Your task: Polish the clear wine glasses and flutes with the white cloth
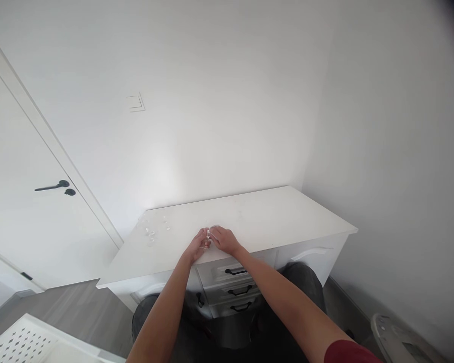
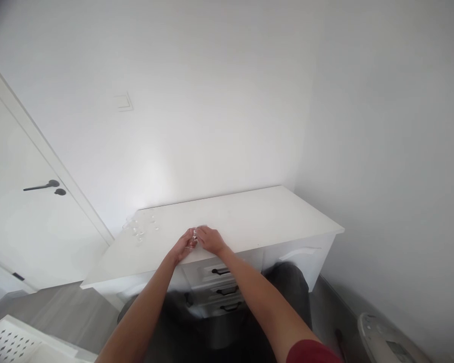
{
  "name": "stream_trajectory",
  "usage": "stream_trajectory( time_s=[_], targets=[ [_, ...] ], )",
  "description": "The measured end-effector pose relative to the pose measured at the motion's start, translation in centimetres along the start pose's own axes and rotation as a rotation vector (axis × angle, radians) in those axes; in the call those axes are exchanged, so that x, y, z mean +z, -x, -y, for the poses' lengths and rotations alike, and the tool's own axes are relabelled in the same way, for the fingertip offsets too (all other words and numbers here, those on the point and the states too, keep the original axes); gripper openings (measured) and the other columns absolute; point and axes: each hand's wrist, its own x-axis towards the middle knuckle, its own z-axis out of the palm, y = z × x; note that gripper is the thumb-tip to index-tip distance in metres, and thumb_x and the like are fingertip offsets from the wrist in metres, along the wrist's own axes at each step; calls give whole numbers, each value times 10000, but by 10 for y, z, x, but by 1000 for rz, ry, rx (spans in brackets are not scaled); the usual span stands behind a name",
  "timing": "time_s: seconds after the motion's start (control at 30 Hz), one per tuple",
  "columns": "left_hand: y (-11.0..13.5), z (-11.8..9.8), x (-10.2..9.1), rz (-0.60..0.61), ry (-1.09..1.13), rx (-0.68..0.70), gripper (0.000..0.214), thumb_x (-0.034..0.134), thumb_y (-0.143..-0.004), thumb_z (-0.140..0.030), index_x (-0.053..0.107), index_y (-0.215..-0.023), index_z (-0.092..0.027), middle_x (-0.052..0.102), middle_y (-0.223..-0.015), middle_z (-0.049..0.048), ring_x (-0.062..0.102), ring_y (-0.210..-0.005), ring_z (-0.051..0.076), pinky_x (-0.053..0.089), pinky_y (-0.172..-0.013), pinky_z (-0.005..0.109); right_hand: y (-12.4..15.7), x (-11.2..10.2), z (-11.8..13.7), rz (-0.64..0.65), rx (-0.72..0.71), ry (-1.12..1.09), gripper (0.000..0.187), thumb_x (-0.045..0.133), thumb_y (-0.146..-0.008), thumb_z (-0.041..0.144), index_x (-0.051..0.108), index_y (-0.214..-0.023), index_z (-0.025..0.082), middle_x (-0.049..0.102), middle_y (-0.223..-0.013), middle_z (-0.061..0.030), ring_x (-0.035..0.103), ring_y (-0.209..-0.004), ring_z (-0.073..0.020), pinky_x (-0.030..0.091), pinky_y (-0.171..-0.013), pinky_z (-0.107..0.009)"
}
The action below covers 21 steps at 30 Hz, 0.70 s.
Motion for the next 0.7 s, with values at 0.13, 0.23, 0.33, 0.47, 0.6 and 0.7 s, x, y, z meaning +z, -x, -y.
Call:
stream_trajectory(
  time_s=[0.13,0.23,0.33,0.47,0.6,0.7],
  targets=[
    [-3,1,0,-19,-22,-8,338,595,-1002,-370,588,-1223,-113,621,-1063,87,638,-832,153,573,-720,293,-1,0,-1,-48,57,27,259,575,-1019,310,605,-1218,146,609,-1184,-99,634,-1006,-190,567,-871,-365],
    [-3,2,1,-17,-34,-25,331,597,-1001,-375,602,-1188,-102,627,-1046,87,639,-820,149,572,-712,287,-1,0,0,-56,57,37,256,573,-1020,316,609,-1211,148,609,-1184,-100,632,-1006,-189,566,-874,-364],
    [-3,2,2,-37,-28,-1,331,589,-1005,-382,599,-1183,-103,626,-1016,77,633,-791,140,567,-691,275,-1,-1,1,-20,-6,31,247,580,-1017,325,621,-1183,148,618,-1165,-94,637,-977,-177,571,-850,-344],
    [-2,1,3,-47,-26,23,360,587,-1006,-380,570,-1254,-119,619,-1057,84,634,-803,145,570,-691,279,-3,-2,2,-58,38,56,249,573,-1020,307,607,-1206,145,609,-1172,-98,633,-993,-186,568,-857,-354],
    [-3,0,1,-46,-32,32,364,586,-1006,-380,569,-1260,-120,618,-1073,90,639,-829,154,575,-710,292,-3,-3,3,-7,-36,38,246,588,-1012,316,618,-1182,140,618,-1154,-92,638,-974,-179,573,-839,-342],
    [-4,2,0,-46,-50,39,349,597,-1002,-362,576,-1252,-119,616,-1093,92,641,-853,159,578,-730,301,-2,-4,3,-11,-21,40,247,580,-1017,311,613,-1196,145,615,-1163,-95,637,-982,-181,572,-847,-346]
  ],
)
